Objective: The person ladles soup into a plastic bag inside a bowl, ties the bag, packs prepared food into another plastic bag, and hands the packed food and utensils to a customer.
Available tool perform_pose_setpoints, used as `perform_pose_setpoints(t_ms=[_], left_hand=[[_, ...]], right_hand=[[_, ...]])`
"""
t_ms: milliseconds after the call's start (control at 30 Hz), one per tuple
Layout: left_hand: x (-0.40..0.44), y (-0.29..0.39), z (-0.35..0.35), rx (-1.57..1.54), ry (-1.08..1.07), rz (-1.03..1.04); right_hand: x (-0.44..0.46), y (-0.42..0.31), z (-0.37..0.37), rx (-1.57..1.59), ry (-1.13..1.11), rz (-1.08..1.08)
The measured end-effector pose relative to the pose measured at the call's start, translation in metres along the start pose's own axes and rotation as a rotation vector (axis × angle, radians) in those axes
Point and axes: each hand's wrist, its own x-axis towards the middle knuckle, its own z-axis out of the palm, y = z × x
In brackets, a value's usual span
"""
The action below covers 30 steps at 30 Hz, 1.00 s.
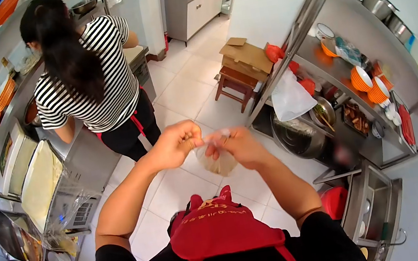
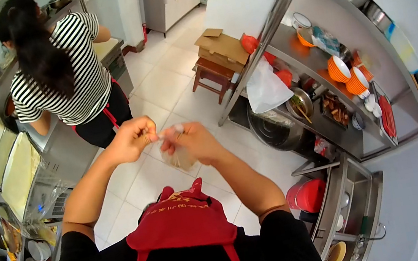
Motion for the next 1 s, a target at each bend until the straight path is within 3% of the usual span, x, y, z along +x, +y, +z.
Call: perform_pose_setpoints(t_ms=[67,100,200,267,300,333,367,400,433,467,533,567,667,767,867,900,967,1000], left_hand=[[0.027,-0.021,0.003,-0.424,0.157,-0.286],[0.041,-0.036,0.012,-0.500,0.282,-0.189],[0.076,-0.058,0.033,-0.563,0.467,-0.215],[0.105,-0.065,0.043,-0.620,0.430,-0.308],[0.125,-0.076,0.038,-0.525,0.429,-0.377],[0.145,-0.089,0.031,-0.426,0.432,-0.440],[0.165,-0.106,0.027,-0.427,0.448,-0.432],[0.186,-0.124,0.022,-0.312,0.519,-0.313],[0.205,-0.137,0.011,-0.190,0.586,-0.192],[0.221,-0.147,-0.005,0.131,0.595,-0.140],[0.270,-0.165,-0.037,0.405,0.826,0.279],[0.291,-0.172,-0.050,0.415,0.849,0.283],[0.329,-0.192,-0.081,0.314,0.762,0.342],[0.372,-0.203,-0.112,-0.146,0.384,-0.145],[0.410,-0.240,-0.136,-0.339,0.278,-0.293],[0.421,-0.244,-0.150,-0.330,0.284,-0.291],[0.437,-0.250,-0.177,-0.665,0.306,-0.294],[0.448,-0.256,-0.188,-0.662,0.317,-0.297]], right_hand=[[0.031,-0.010,-0.033,0.137,0.048,0.068],[0.045,-0.019,-0.046,0.182,0.112,0.090],[0.088,-0.026,-0.088,0.164,0.186,0.095],[0.116,-0.028,-0.110,-0.154,0.178,0.051],[0.127,-0.034,-0.120,-0.160,0.173,0.059],[0.138,-0.044,-0.127,-0.499,0.144,-0.021],[0.152,-0.050,-0.137,-0.838,0.108,-0.115],[0.169,-0.050,-0.152,-0.847,0.099,-0.131],[0.186,-0.047,-0.169,-1.143,0.027,-0.391],[0.207,-0.049,-0.182,-1.430,-0.048,-0.667],[0.240,-0.068,-0.188,-1.449,-0.023,-0.826],[0.254,-0.078,-0.193,-1.452,0.006,-0.943],[0.297,-0.096,-0.210,-1.435,0.090,-1.001],[0.346,-0.100,-0.237,-1.332,0.243,-0.995],[0.399,-0.095,-0.261,-1.118,0.397,-0.930],[0.416,-0.095,-0.269,-1.014,0.470,-0.832],[0.453,-0.097,-0.281,-0.794,0.553,-0.634],[0.473,-0.095,-0.290,-0.788,0.543,-0.635]])
